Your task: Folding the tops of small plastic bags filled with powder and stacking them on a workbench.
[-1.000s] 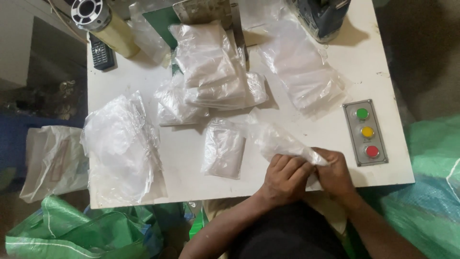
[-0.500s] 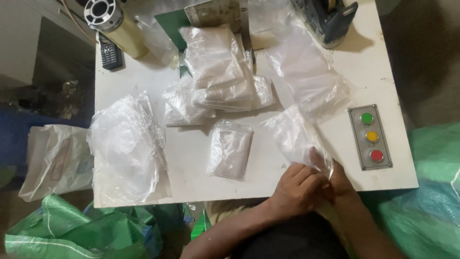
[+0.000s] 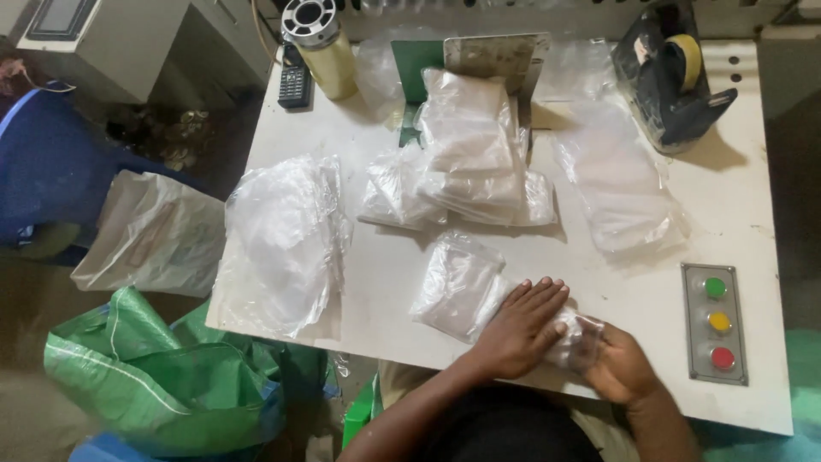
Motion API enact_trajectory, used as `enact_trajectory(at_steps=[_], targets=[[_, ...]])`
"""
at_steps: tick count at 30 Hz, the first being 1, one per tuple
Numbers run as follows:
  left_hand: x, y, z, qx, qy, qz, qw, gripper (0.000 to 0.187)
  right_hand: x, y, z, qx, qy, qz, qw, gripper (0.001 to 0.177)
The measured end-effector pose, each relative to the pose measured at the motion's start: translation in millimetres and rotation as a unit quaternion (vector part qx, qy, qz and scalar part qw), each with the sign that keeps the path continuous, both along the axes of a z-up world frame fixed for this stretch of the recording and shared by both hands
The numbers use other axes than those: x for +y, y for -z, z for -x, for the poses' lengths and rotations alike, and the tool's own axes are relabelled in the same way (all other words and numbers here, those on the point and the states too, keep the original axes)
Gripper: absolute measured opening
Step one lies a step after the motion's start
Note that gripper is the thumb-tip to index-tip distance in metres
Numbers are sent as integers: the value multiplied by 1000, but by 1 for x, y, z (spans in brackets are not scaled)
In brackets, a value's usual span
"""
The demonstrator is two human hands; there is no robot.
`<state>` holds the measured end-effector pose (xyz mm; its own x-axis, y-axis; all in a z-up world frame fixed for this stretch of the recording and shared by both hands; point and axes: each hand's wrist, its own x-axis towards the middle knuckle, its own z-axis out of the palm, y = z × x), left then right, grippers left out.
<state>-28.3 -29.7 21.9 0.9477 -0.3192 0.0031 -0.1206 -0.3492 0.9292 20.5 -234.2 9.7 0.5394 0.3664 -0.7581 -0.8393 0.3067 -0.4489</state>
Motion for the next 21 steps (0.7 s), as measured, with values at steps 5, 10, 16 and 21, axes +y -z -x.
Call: enact_trajectory(at_steps=[5, 10, 16, 21], targets=[[-27, 13, 6, -188, -72, -190, 961, 64, -15, -39, 3, -432, 96, 343, 828, 29], [-16, 12, 2, -177, -42, -168, 969, 62, 73, -50, 14, -574, 9, 278, 770, 57], [11, 12, 14, -130, -17, -258, 957, 71, 105, 6, 18, -660, -153, 360, 642, 75], [14, 14, 2, -244, -104, -615, 742, 85, 101, 18, 3, -664, -178, 424, 590, 82]])
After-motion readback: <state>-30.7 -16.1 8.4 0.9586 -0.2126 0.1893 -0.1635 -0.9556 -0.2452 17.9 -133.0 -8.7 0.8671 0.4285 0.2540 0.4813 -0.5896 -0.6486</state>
